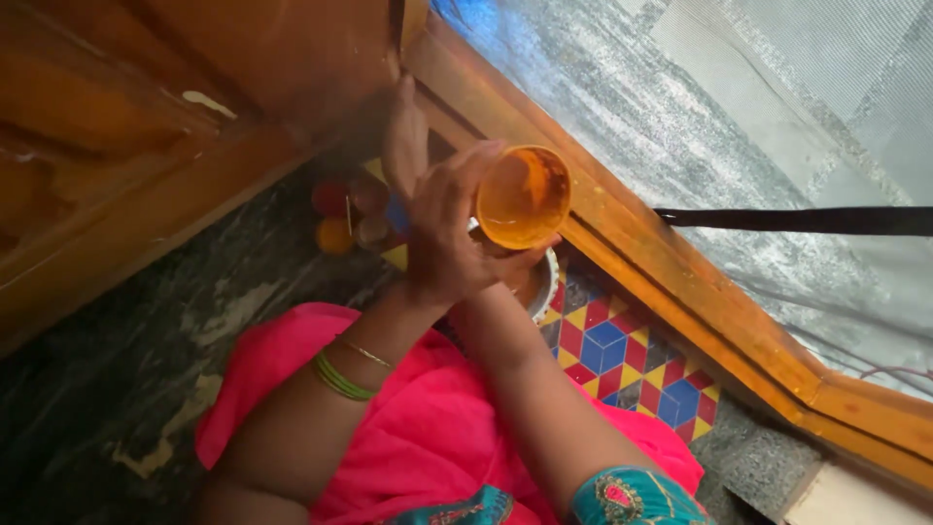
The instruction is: The person sits on the floor and uses a small yellow cup to apply yellow paint in dots along a wooden frame. They then use a small metal cup to apply red paint dots in a similar pattern.
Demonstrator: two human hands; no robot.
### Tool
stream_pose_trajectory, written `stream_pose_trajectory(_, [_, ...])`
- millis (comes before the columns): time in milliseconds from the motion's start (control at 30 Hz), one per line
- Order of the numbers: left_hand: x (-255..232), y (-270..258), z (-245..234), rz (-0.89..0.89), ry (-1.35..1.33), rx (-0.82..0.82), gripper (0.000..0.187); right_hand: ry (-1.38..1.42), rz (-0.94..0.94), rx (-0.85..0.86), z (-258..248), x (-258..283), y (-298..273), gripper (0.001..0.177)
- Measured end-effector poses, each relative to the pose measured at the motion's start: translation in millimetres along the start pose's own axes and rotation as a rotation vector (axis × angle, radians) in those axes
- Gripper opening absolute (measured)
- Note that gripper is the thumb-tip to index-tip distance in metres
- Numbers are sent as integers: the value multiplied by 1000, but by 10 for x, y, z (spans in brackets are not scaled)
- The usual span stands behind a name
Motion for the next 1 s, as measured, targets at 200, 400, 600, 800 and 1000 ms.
stream_pose_trajectory(200, [-96,42,-19,63,-20,8,95,-16,-2,-39,175,-138,55,53])
stream_pose_trajectory(400, [-83,55,11,26,-20,57,93,-17,-45,-45,407,119,227,53])
stream_pose_trajectory(600, [-49,76,24,21,45,123,93,19,-196,-9,619,486,519,52])
stream_pose_trajectory(800, [-115,120,-37,82,-26,59,93,57,-47,-48,798,101,351,52])
stream_pose_trajectory(1000, [-126,141,-95,100,-25,16,93,39,-70,-73,851,297,219,51])
Point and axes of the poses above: each hand's wrist, its own y-axis towards the middle knuckle, its own z-axis out of the palm, x = y × z, the point moved 2 cm from there along y, towards the middle knuckle, and after that the axes turned 14 degrees about z, right-handed, at the moved point
